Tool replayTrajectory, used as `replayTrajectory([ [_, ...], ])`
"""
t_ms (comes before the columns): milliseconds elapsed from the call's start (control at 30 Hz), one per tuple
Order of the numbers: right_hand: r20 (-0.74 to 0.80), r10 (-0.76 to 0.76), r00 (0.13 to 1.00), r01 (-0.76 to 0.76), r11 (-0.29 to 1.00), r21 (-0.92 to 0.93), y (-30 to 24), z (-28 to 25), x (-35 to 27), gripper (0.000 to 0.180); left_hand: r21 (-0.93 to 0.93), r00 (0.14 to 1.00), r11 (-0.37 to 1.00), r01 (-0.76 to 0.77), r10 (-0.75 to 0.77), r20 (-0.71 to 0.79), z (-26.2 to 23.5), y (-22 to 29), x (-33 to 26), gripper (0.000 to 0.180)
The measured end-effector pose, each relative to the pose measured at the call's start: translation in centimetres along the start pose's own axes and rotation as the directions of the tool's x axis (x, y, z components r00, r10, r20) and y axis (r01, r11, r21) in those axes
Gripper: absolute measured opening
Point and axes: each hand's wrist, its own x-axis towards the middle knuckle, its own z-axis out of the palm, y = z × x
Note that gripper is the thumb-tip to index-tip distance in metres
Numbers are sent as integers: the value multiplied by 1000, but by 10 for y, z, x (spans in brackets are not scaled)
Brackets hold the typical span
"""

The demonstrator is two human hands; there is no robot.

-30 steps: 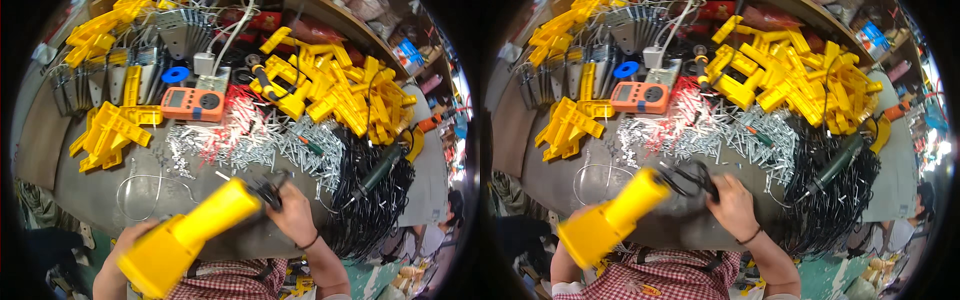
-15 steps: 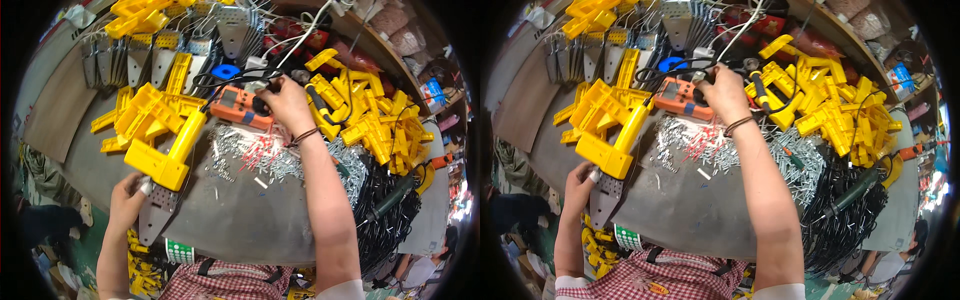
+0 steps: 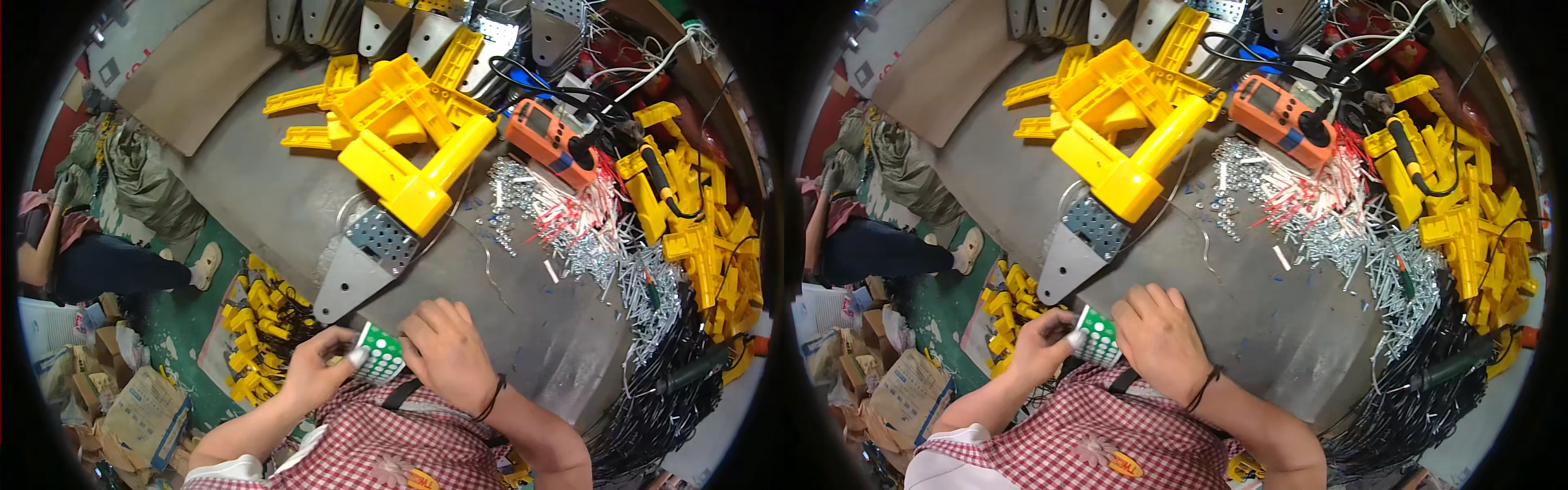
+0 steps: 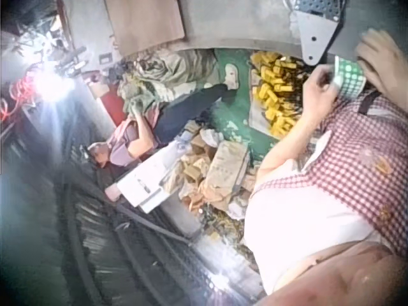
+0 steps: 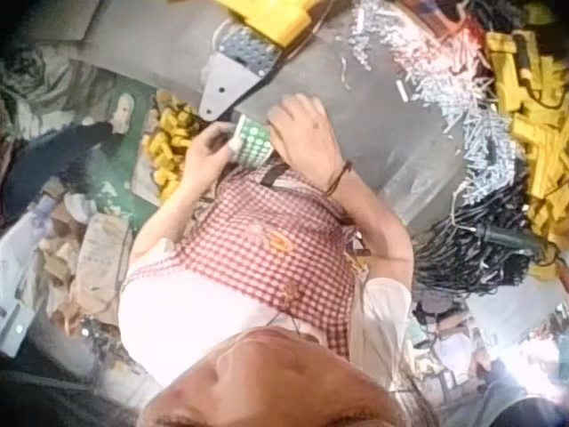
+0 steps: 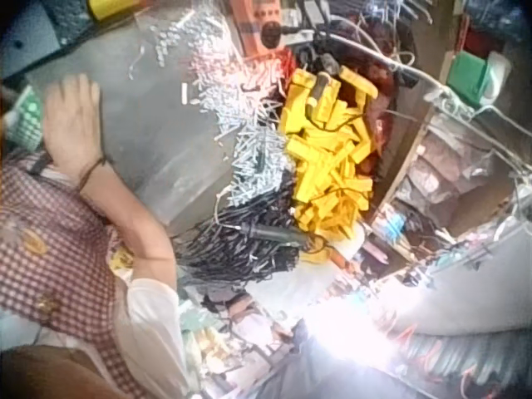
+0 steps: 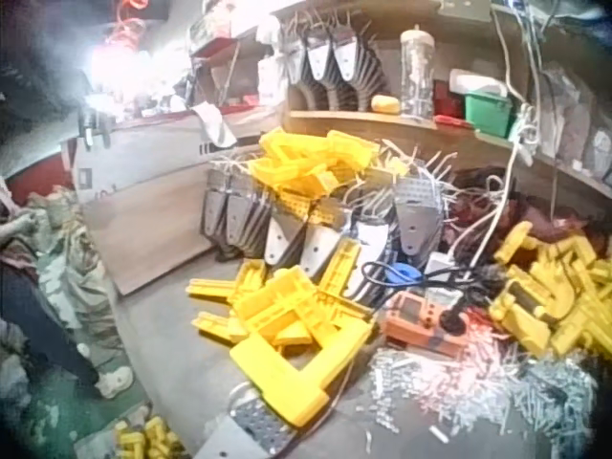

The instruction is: The person assembles an electrical heating tool component by installing electrical wiring into a yellow plastic housing, soldering connections to a metal heating element with a soldering iron, and securing parts with screws using a manual screwdriver and an electric screwdriver.

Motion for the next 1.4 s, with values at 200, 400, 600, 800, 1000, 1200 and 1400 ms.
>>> replayTrajectory([
  [200, -120, -71, 990, 81, 993, 82, -12, 15, 9, 18, 98, 970, 971, -217, 225, -88, 5, -11, 7, 20],
  [400, -48, -108, 993, 111, 992, 67, -10, 14, 13, 18, 194, 963, 950, -245, 261, -62, 4, -9, 9, 20],
  [600, -18, -115, 993, 115, 993, 6, -16, 11, 14, 15, -62, 990, 988, -140, 138, -21, 9, -15, 8, 20],
  [800, 7, -121, 993, 121, 990, -76, -18, 10, 16, 14, 22, 983, 985, -172, 173, -54, 11, -19, 10, 19],
  [1000, 40, -119, 992, 118, 993, 15, -15, 4, 17, 14, 90, 975, 973, -214, 218, -41, 11, -17, 9, 17],
  [1200, 88, -83, 993, 66, 981, 181, 1, -3, 30, 12, 87, 963, 959, -269, 269, 6, 7, -6, 13, 23],
  [1400, 276, -91, 957, 19, 967, 255, -3, -7, 43, 12, -106, 994, 988, -110, 109, -12, 2, -15, 4, 25],
])
